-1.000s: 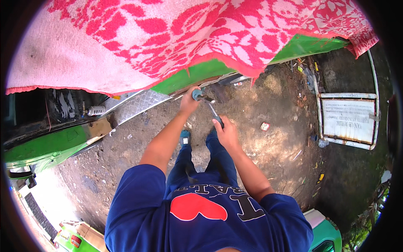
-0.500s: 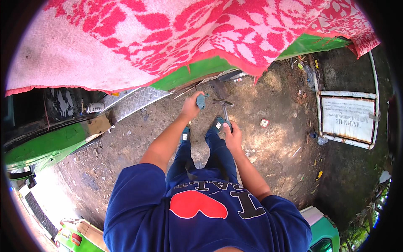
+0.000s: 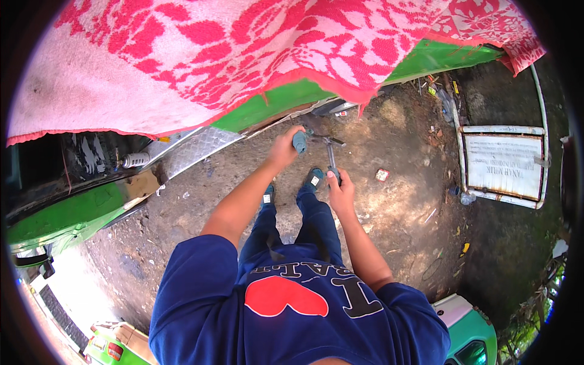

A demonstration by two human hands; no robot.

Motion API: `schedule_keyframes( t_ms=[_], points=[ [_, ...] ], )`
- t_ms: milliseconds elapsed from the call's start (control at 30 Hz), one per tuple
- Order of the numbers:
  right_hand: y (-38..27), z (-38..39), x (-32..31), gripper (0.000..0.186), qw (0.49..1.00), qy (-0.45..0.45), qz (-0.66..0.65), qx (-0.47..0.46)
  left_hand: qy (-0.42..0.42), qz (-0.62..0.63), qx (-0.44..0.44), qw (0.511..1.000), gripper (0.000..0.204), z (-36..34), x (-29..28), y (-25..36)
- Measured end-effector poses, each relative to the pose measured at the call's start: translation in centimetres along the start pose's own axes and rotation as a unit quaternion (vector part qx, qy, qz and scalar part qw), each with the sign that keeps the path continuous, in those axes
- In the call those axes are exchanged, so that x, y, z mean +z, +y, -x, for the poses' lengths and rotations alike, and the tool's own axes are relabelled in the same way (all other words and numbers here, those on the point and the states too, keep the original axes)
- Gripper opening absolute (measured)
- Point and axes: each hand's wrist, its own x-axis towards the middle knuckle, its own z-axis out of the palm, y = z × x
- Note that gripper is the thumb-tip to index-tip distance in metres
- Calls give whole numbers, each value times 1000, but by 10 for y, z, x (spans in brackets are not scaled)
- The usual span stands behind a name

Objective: The person uses a hammer to repeatedly strike a small metal object held against the side of a green vehicle. The person holds the object with the left hand and strikes it with the right hand throughout the clip.

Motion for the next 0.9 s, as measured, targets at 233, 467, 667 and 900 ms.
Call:
schedule_keyframes(
  t_ms=[233, 467, 667, 900],
  points=[
    [19, 2, -12, 29, 999, 5, -32, 3, -8, -22, -14, 1000, 31, -9, 6, 0],
    [-3, 1, -16, 28, 1000, -14, 14, 15, 46, -13, -53, 997, 34, -25, 13, 1],
    [-24, -16, -14, 27, 986, 7, 29, -163, 40, -3, -49, 998, 36, -38, 13, 5],
    [-8, -42, -21, 24, 974, -100, 148, -142, 48, 10, 5, 999, 43, -30, 31, -6]
  ],
)
